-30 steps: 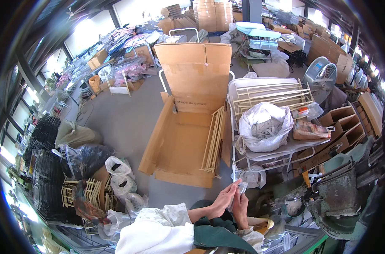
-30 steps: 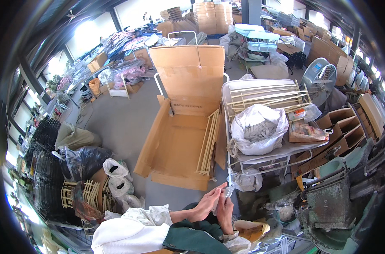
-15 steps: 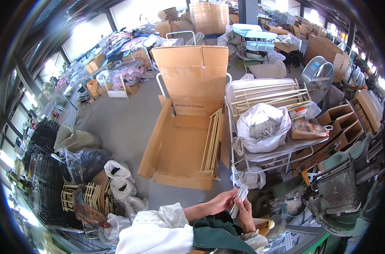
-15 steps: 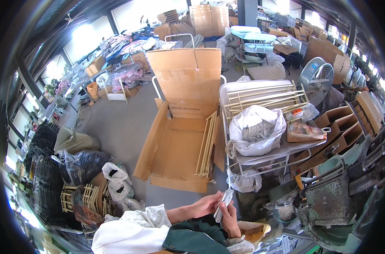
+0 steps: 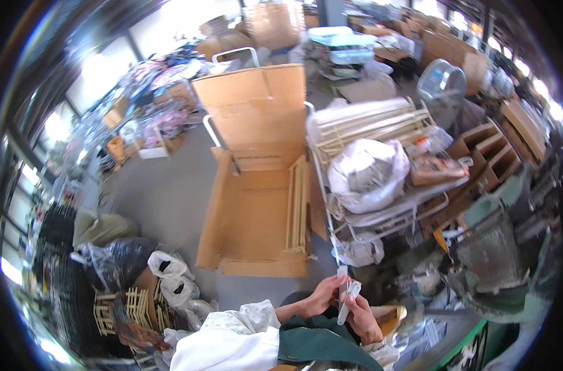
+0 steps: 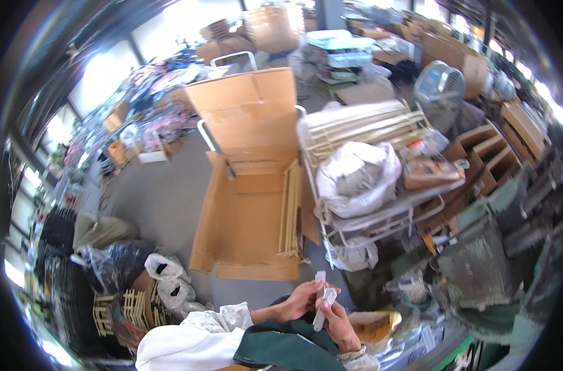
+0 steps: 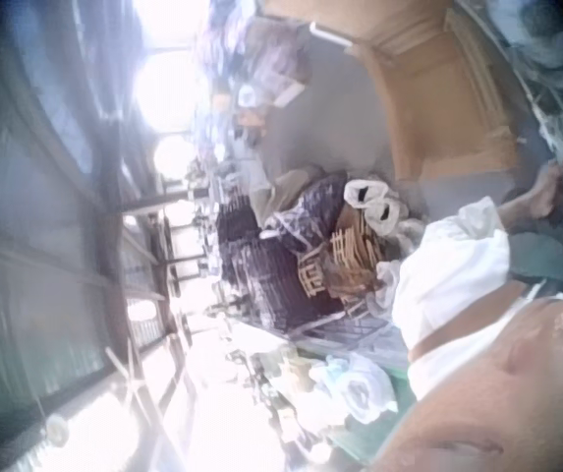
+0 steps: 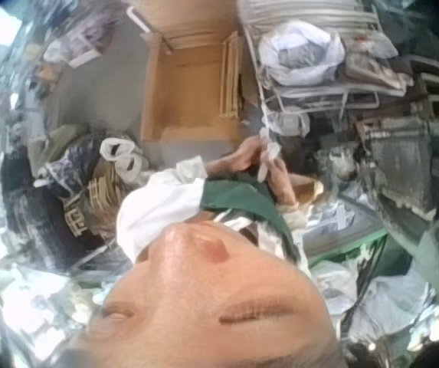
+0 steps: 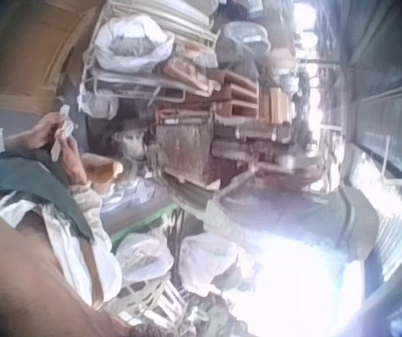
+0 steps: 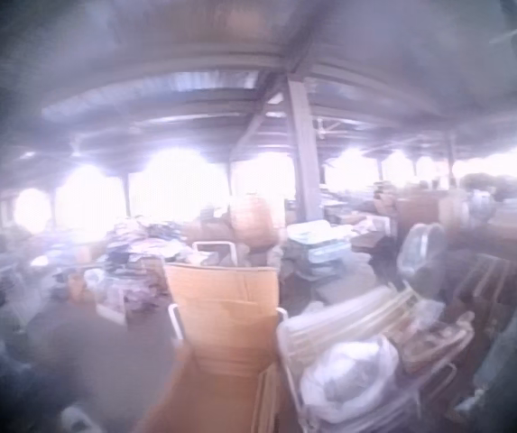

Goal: The person repeatedly places small white plastic pieces into a press machine, activates the press, removes the processed pieces, and deposits them into a nearby bag. The cycle continues with consistent hand movements and machine operation.

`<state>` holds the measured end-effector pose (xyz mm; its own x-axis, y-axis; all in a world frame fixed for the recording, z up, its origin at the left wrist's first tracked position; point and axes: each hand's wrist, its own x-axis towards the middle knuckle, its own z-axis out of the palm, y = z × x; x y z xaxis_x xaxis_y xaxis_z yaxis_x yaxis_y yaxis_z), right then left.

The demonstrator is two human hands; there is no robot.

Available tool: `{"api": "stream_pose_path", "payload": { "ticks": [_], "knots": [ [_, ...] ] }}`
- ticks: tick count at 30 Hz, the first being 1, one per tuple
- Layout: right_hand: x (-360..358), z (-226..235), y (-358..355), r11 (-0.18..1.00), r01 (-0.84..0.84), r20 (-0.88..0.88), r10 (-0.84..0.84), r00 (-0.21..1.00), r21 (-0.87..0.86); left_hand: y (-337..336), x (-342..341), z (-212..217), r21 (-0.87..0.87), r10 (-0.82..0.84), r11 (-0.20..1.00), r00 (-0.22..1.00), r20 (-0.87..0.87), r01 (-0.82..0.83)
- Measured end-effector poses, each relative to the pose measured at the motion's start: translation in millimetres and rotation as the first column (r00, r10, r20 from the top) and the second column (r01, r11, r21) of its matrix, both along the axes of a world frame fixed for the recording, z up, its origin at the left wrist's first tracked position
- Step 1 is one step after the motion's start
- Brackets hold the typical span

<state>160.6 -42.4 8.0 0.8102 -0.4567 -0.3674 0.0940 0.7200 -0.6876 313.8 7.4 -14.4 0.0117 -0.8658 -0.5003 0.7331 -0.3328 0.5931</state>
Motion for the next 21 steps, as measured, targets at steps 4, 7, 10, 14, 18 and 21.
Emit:
{"api": "stream_pose_path", "payload": {
  "ticks": [4, 7, 10, 14, 18, 21],
  "knots": [
    [-1, 17, -4, 0.992, 0.098, -0.1, -0.106, 0.989, -0.083, -17, -10, -14, -0.16, 0.045, 0.986, 0.997, 0.058, -0.035],
    [-16, 19, -10, 0.955, 0.179, -0.164, -0.221, 0.961, -0.235, -47, -8, 12, -0.317, 0.174, 0.941, 0.972, 0.155, -0.118],
    [-36, 29, -11, 0.917, 0.397, 0.013, -0.397, 0.918, 0.034, -65, 4, 21, -0.219, 0.235, 0.94, 0.961, -0.146, -0.263],
    [-56, 8, -7, 0.826, 0.554, 0.002, -0.557, 0.83, -0.107, -69, -19, 7, -0.097, -0.128, 0.988, 0.991, -0.044, 0.124],
    [-56, 15, -5, 0.684, 0.628, -0.117, -0.705, 0.7, -0.371, -69, -57, 15, 0.007, -0.302, 0.953, 0.953, 0.003, 0.302],
    [-58, 17, -8, 0.539, 0.483, -0.228, -0.796, 0.561, -0.69, -75, -79, 28, 0.009, -0.415, 0.907, 0.89, 0.191, 0.421]
  ]
}}
